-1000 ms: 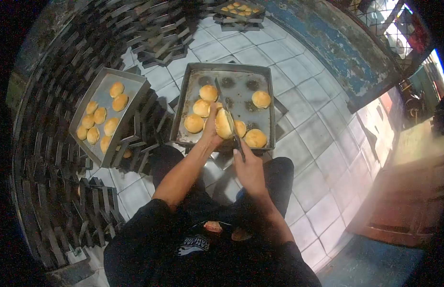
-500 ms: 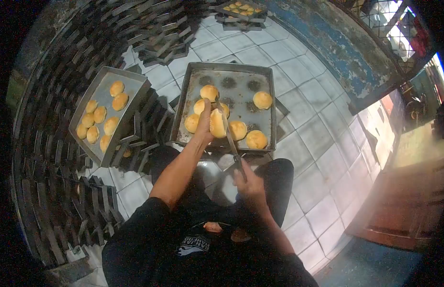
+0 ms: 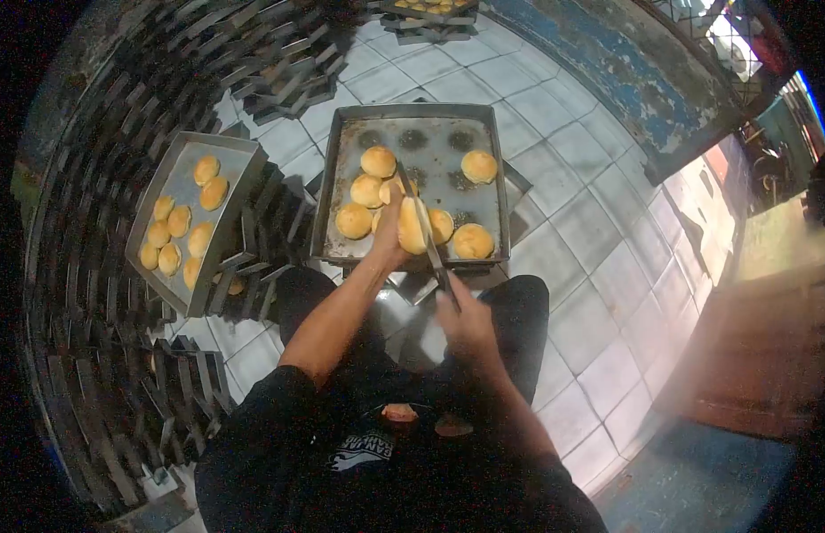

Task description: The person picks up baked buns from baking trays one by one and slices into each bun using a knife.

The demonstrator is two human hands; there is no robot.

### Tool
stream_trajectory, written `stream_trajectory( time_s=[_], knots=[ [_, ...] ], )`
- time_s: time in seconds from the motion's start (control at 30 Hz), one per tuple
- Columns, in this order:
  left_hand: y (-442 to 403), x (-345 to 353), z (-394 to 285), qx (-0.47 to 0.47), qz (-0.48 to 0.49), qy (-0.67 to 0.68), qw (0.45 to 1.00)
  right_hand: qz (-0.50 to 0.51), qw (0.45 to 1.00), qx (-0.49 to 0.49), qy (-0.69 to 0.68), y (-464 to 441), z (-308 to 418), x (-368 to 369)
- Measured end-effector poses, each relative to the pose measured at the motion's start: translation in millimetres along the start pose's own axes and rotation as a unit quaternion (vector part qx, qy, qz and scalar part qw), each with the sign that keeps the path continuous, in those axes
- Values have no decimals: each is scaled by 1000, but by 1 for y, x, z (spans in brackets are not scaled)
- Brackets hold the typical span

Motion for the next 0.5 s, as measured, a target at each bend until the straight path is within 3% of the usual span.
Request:
stream_trajectory(
  time_s=[0.07, 0.2, 0.27, 0.33, 0.4, 0.47, 0.5],
  knots=[
    [-1, 6, 15, -40, 50, -13, 998, 3, 1000, -13, 10, -25, 4, -3],
    [0, 0, -19, 30, -32, -3, 999, 36, 996, -61, 53, -34, 17, -3],
    [-14, -18, -31, 43, -56, 0, 998, 33, 998, -2, 49, -4, 8, -4],
    [-15, -15, -38, 44, -28, -16, 999, 24, 999, -19, 38, 10, -2, -4],
    [-1, -1, -26, 36, -19, -35, 999, 29, 998, 48, 1, 19, -13, -3],
    [15, 17, -12, -1, -32, -40, 999, 1, 1000, -6, -22, -4, -6, -3],
    [7, 11, 1, -3, 6, -62, 998, -3, 999, -29, 14, -19, 1, -4]
  ],
)
Point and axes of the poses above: each hand's wrist, its own y-axis away from the middle knuckle, its own x-axis out of the palm, z = x × y, the point moved 6 cm from there along -y, towards the middle knuckle
